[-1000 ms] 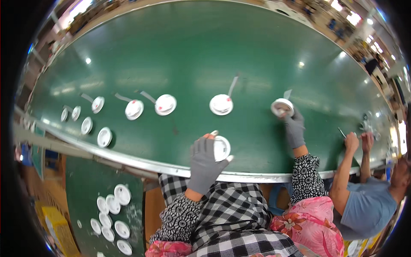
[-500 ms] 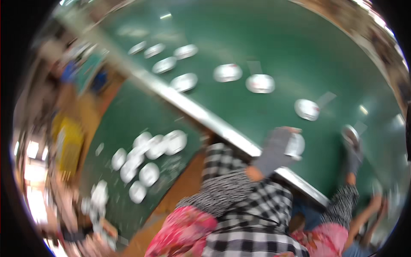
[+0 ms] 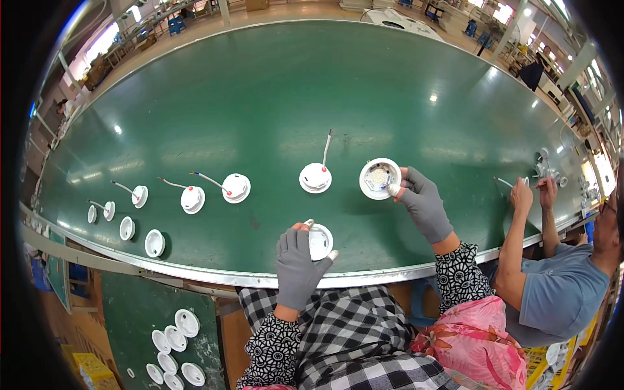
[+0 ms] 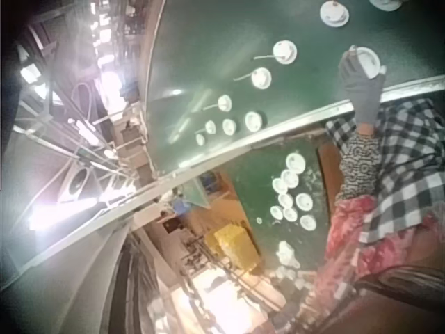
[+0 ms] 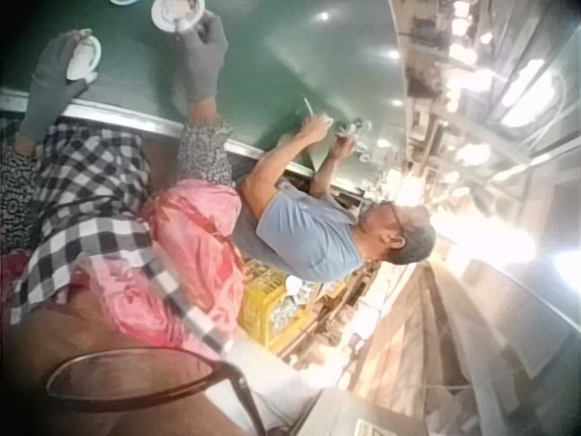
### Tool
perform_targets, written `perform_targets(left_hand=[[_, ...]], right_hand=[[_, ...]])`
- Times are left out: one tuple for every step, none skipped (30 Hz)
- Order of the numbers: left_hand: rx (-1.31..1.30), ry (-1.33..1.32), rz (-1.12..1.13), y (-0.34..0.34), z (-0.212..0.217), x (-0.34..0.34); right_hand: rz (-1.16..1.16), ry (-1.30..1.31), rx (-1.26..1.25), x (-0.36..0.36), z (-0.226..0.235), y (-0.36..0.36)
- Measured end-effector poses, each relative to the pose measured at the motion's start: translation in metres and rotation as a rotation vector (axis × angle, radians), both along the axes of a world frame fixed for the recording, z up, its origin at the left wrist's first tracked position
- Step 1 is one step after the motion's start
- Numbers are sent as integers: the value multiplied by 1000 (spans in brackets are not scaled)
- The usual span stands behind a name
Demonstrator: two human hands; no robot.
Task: The person assembles light fixtures by threading the wires of LED circuit boards through circular plastic housings, pressing the boards into place by hand, and placing the assembled units onto the conveyor belt.
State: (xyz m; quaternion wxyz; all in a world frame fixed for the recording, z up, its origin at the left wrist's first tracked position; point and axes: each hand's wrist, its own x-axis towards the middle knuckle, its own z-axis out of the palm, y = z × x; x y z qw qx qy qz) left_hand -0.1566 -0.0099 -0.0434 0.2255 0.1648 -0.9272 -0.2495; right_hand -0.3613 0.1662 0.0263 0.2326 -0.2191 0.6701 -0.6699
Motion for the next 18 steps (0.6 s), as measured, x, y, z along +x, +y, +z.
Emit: perform_targets(left_hand=[[6, 4, -1, 1, 0, 0], [13, 9, -1, 1, 0, 0], [12, 4, -6, 1, -1, -1], [20, -4, -8, 1, -2, -1], [29, -13, -10, 1, -2, -1], [28, -17, -15, 1, -3, -1], [24, -15, -16, 1, -2, -1], [20, -13, -17, 1, -2, -1], [18, -15, -19, 2, -2, -1], [17, -14, -17, 2, -2, 0], [16, -13, -15, 2, -1, 1], [14, -17, -13, 2, -1, 2], [13, -28, -16, 2, 0, 2], [13, -40, -18, 2, 2, 2], [12, -48, -13, 3, 5, 3], [16, 20, -4, 4, 9, 4], [22, 83, -1, 4, 15, 6], [105, 123, -30, 3, 22, 7]], right_hand=[[-19, 19, 14, 3, 0, 0], [-37, 39, 29, 5, 0, -1], [-42, 35, 28, 6, 1, -1], [-47, 42, 33, 8, 1, -2], [-53, 50, 38, 9, 0, -2], [-58, 46, 37, 11, -2, -1], [-47, 43, 44, 11, -1, -1], [-37, 39, 51, 12, -2, -1], [-39, 36, 49, 13, -2, -1], [-25, 33, 57, 14, -2, -1], [-12, 28, 66, 15, -2, -1], [-11, 24, 63, 16, -2, -1], [4, 10, 57, 17, -1, -1], [20, -7, 50, 18, -1, -2], [26, -15, 48, 19, 0, -1], [69, -42, 41, 21, 3, -1], [107, -72, 33, 24, 4, -1], [108, -88, 32, 27, 11, -1]])
